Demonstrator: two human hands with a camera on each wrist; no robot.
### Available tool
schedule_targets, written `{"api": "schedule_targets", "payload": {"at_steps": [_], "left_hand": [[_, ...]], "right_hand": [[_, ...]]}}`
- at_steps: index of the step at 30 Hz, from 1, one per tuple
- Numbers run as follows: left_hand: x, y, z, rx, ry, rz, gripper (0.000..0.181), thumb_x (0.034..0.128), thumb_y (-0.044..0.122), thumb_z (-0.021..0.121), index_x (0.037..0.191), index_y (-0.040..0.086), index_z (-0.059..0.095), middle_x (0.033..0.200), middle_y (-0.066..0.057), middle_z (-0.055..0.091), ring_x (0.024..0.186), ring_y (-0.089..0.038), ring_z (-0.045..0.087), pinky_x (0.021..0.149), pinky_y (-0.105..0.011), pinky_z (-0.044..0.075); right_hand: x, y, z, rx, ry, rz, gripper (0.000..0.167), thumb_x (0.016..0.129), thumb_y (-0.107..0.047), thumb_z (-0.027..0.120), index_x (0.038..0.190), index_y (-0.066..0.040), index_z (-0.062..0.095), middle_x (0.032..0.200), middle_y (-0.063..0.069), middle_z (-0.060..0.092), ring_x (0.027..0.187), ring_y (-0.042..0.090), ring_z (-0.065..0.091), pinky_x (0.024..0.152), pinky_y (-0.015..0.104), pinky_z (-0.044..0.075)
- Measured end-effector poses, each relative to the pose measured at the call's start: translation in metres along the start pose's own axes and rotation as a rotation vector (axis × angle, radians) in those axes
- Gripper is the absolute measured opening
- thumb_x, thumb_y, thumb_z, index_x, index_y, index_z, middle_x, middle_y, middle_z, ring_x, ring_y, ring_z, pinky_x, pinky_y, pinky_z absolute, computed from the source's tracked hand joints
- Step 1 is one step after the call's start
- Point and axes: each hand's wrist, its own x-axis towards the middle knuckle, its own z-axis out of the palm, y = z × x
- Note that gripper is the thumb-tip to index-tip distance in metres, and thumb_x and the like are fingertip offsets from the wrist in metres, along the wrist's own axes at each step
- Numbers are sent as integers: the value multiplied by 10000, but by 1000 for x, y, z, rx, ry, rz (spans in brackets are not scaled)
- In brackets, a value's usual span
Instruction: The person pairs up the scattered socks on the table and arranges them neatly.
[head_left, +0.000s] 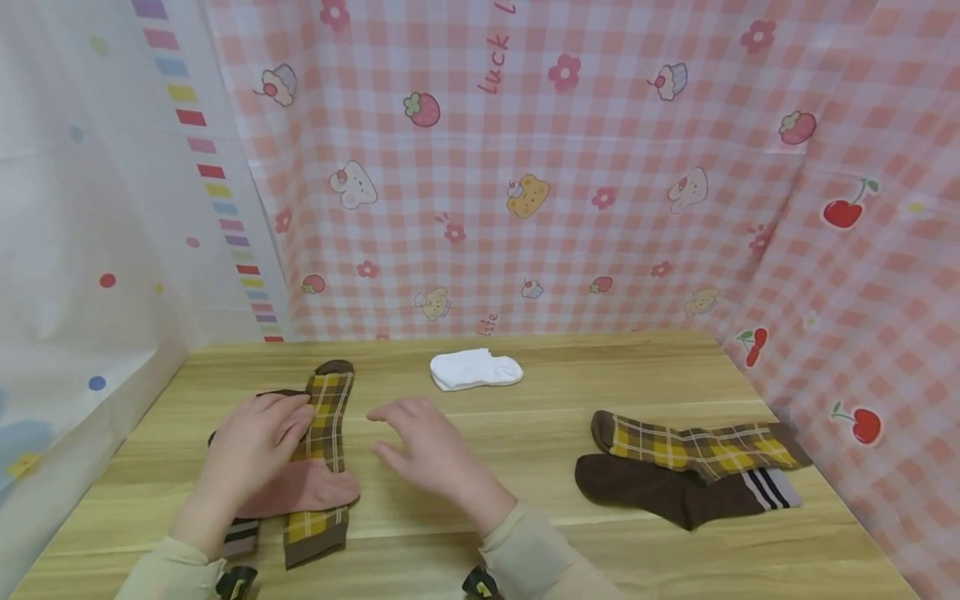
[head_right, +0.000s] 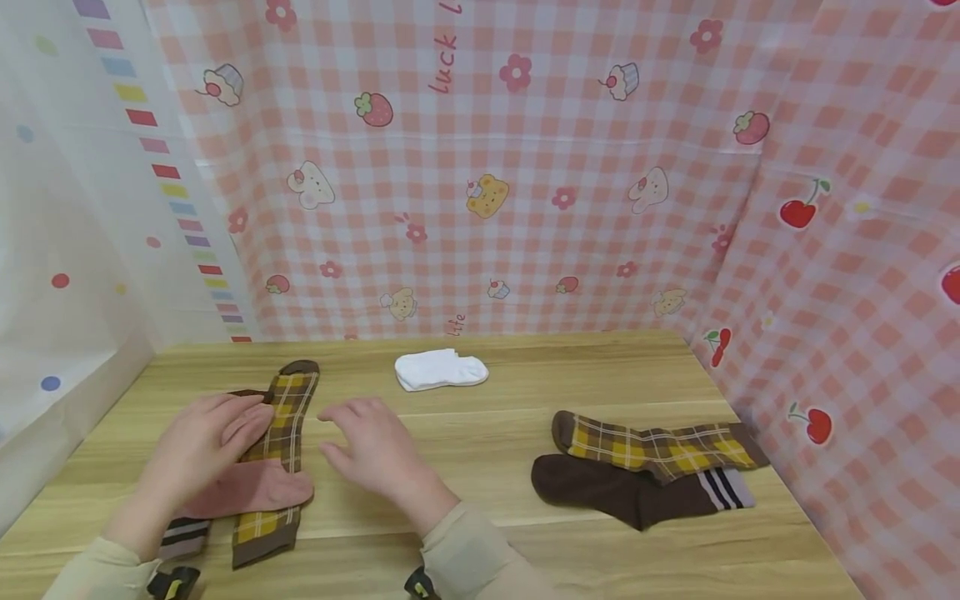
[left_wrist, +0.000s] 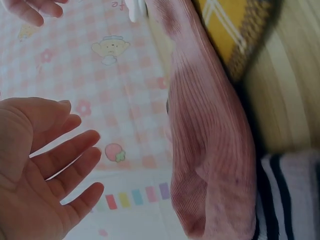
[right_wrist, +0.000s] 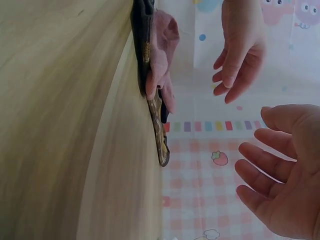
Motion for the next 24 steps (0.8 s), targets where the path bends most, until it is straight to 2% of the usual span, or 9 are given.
{"api": "schedule_targets", "payload": {"at_steps": [4, 9, 15, 17, 20, 24], "left_hand": [[-2, -4, -3, -9, -53, -28, 262, 911, 151, 710, 1119, -10, 709, 1062, -195, 691, 993, -407, 622, 887, -576, 458], [-6, -10, -6, -36, -167, -74, 301, 952, 188, 666, 1188, 3, 691, 1111, -196, 688, 1030, -412, 616, 921, -583, 435], [-10, -19, -9, -76, -258, -119, 384, 957, 205, 667, 1255, -37, 647, 1081, -238, 688, 975, -426, 643, 850, -590, 487], [-11, -23, -9, -73, -285, -125, 392, 940, 194, 685, 1227, -71, 646, 1040, -241, 691, 937, -420, 650, 815, -584, 502], [-14, -29, -9, -63, -321, -144, 340, 903, 163, 721, 1140, -76, 673, 927, -178, 695, 800, -322, 643, 705, -517, 521], [-19, -35, -9, -68, -356, -189, 324, 883, 172, 742, 1083, -74, 678, 922, -163, 690, 779, -289, 635, 677, -499, 524]], "right_hand": [[2, -3, 2, 38, -31, 22, 401, 945, -308, 677, 1311, -156, 608, 1283, -12, 620, 1225, 160, 524, 1064, 288, 391], [5, -8, 7, 64, -85, 34, 397, 949, -305, 674, 1310, -151, 612, 1297, -12, 617, 1233, 165, 521, 1065, 286, 388], [7, -9, 17, 68, -138, 4, 389, 945, -279, 682, 1299, -131, 619, 1276, -12, 631, 1196, 133, 551, 1045, 251, 395], [8, -8, 21, 63, -150, -6, 390, 940, -278, 688, 1290, -120, 622, 1251, -7, 645, 1165, 126, 571, 1029, 245, 408], [9, -9, 26, 59, -183, 2, 401, 937, -298, 690, 1290, -119, 623, 1225, -10, 657, 1130, 111, 587, 1014, 245, 418], [10, -12, 31, 63, -215, 16, 401, 946, -333, 675, 1284, -121, 632, 1192, -11, 666, 1091, 98, 597, 981, 235, 435]]}}
